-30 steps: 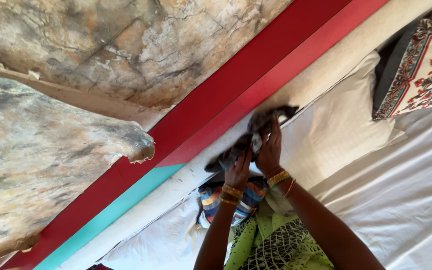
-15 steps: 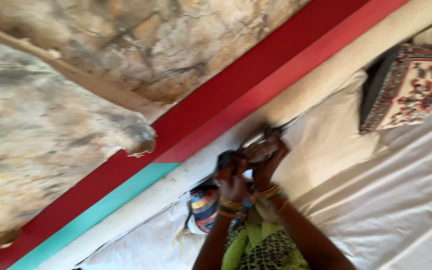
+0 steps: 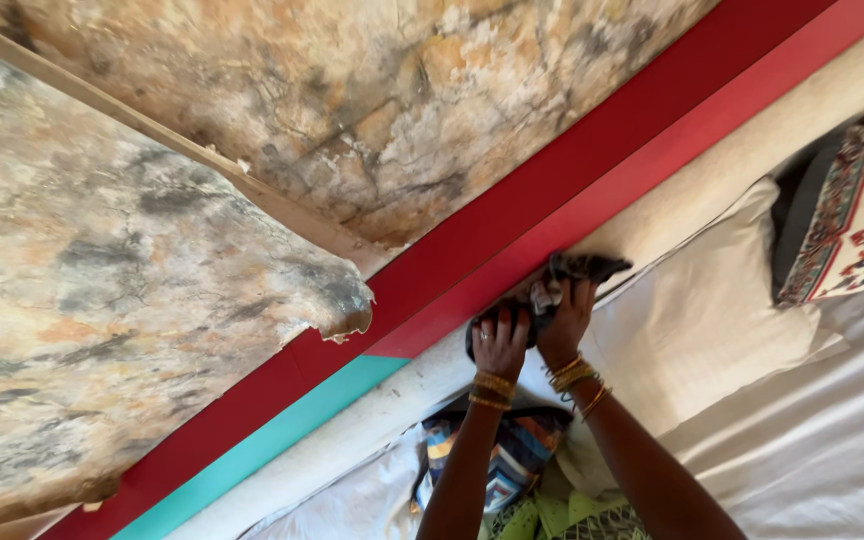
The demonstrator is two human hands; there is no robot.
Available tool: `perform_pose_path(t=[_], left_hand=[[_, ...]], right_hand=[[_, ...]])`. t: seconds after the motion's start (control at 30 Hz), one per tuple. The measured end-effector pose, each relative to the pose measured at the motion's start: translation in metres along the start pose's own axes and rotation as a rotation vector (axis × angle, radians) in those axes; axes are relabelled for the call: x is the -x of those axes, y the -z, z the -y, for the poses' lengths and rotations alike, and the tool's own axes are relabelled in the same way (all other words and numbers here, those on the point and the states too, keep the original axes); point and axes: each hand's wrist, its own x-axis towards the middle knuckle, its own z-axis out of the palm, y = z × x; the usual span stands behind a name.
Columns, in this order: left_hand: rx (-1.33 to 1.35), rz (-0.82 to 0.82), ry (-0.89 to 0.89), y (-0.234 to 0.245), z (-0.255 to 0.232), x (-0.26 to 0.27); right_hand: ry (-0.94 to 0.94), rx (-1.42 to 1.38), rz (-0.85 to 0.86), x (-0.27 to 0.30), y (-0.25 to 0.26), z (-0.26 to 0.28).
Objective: The person wipes a red plastic chair with a cloth, then moves to wipe a red and teal painted wall section above a bed. The person uses a cloth to clean the wall surface repeatedly.
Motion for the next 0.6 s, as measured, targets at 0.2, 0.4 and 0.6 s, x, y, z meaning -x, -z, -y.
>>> perform_pose_path(t=[0.2, 0.4, 0.6], left_hand=[[0.302, 0.081, 0.134, 0.04, -0.018, 0.014], [0.384, -0.474, 0.552, 0.124, -0.033, -0.031], [0.364, -0.783, 0.563, 0.166, -0.002, -0.096]], right_hand=[[-0.067, -0.125, 0.19, 0.024, 0.01, -0.022], [0.151, -0.296, -0.127, 0.013, 0.036, 0.03], [0.532, -0.287, 0.024, -0.075, 0.041, 0.138]])
